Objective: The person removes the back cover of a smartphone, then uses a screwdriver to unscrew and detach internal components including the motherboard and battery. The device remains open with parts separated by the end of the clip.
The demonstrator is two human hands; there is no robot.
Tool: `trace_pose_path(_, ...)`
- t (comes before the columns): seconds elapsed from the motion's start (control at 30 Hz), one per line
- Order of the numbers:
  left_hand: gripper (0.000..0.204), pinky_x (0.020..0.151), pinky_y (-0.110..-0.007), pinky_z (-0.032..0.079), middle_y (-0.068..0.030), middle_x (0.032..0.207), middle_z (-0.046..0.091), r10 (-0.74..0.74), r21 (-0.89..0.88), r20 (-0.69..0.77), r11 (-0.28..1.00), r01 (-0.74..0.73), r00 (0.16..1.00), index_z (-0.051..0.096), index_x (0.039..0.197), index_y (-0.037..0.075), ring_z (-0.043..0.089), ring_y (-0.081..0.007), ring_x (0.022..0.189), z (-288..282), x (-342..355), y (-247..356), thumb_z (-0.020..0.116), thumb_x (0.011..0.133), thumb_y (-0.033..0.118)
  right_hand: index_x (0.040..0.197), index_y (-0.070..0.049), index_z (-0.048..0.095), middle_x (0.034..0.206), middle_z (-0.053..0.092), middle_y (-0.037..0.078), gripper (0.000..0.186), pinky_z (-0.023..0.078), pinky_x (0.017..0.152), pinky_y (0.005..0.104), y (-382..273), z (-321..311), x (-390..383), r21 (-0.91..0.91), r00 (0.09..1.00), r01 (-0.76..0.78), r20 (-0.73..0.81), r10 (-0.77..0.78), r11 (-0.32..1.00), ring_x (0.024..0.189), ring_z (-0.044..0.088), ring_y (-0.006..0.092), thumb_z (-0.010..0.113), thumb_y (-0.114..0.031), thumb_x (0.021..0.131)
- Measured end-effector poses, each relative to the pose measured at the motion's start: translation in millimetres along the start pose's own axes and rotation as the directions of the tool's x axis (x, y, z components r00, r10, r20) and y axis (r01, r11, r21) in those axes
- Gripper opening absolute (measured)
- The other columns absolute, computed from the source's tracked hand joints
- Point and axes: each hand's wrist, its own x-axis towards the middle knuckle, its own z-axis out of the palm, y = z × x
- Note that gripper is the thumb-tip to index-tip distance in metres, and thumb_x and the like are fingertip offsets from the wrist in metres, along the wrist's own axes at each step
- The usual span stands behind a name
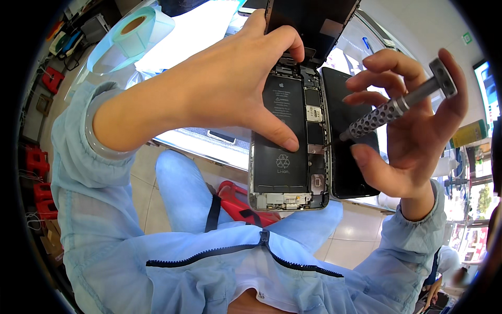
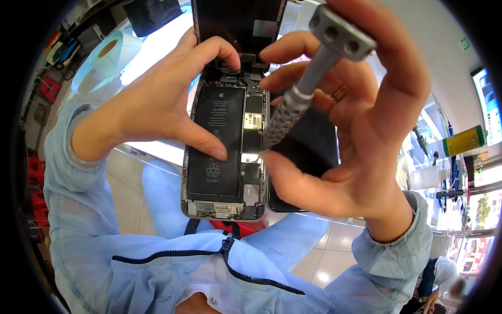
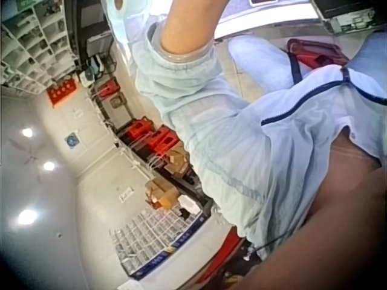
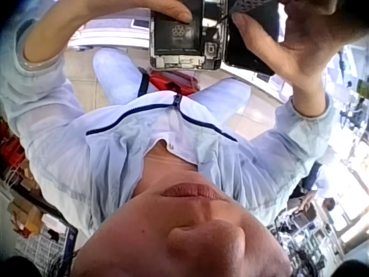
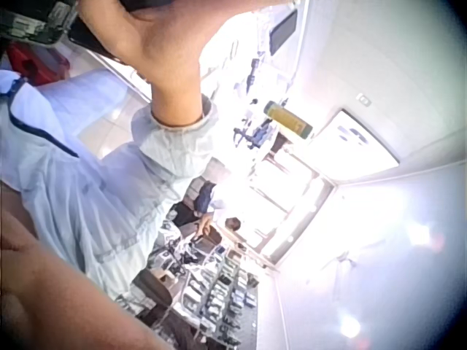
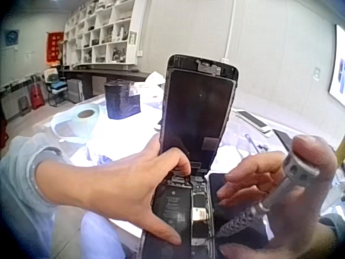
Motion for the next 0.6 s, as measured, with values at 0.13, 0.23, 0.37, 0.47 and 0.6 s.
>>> trace_pose_path(0.13, 0.078, 0.093, -0.035, 0.038, -0.0103, 0.113, 0.041, -0.011, 0.005, 0.001, 1.000, 0.011, 1.000, 0.046, 0.111, 0.013, 0.043, -0.0295, 0.108, 0.3, -0.1, 0.1, 0.090, 0.047, 0.025, 0.145, -0.016, -0.003, 0.110, 0.051, 0.023, 0.104, 0.053, 0.077, 0.0382, 4.0, -15.0, 5.9, 0.027, 0.968, 0.088, 0.232, -0.092, 0.996, 0.089, 0.059, 0.0275, 0.070, -0.001, 0.072)
trace_pose_path(0.23, 0.079, 0.093, -0.035, 0.038, -0.0102, 0.113, 0.041, 0.145, 0.053, -0.019, 0.988, -0.143, 0.989, 0.046, 0.111, 0.013, 0.043, -0.0296, 0.108, -0.4, 0.8, 0.9, 0.090, 0.047, 0.026, 0.145, -0.016, -0.004, 0.104, 0.053, 0.021, 0.106, 0.052, 0.077, 0.0361, -5.6, 2.2, 8.5, 0.075, 0.992, -0.027, 0.129, 0.018, 0.997, 0.086, 0.060, 0.0257, 0.071, -0.001, 0.071)
trace_pose_path(0.37, 0.079, 0.093, -0.035, 0.038, -0.0099, 0.113, 0.041, 0.166, 0.076, -0.027, 0.984, -0.163, 0.986, 0.046, 0.111, 0.013, 0.043, -0.0291, 0.108, -0.9, 0.4, 0.0, 0.090, 0.047, 0.026, 0.145, -0.015, -0.006, 0.106, 0.053, 0.022, 0.105, 0.051, 0.078, 0.0347, 5.3, -3.5, -2.5, 0.070, 0.997, -0.038, 0.066, 0.034, 0.997, 0.087, 0.060, 0.0256, 0.069, -0.002, 0.072)
trace_pose_path(0.47, 0.078, 0.093, -0.035, 0.038, -0.0097, 0.113, 0.041, 0.175, 0.091, -0.020, 0.981, -0.173, 0.984, 0.047, 0.111, 0.012, 0.043, -0.0288, 0.108, -1.3, 0.7, -0.3, 0.090, 0.047, 0.026, 0.145, -0.015, -0.007, 0.110, 0.052, 0.024, 0.102, 0.051, 0.079, 0.0349, 1.0, 6.6, -0.5, 0.080, 0.996, -0.082, -0.022, 0.084, 0.993, 0.088, 0.061, 0.0262, 0.065, -0.002, 0.074)
trace_pose_path(0.6, 0.078, 0.094, -0.035, 0.038, -0.0096, 0.114, 0.041, 0.063, 0.027, -0.004, 0.998, -0.063, 0.998, 0.047, 0.112, 0.012, 0.044, -0.0287, 0.109, 0.2, 0.5, 0.0, 0.090, 0.048, 0.026, 0.145, -0.014, -0.008, 0.114, 0.050, 0.025, 0.102, 0.052, 0.079, 0.0357, 4.0, 2.0, -0.9, 0.033, 0.996, -0.089, -0.009, 0.090, 0.995, 0.089, 0.061, 0.0264, 0.065, -0.002, 0.074)
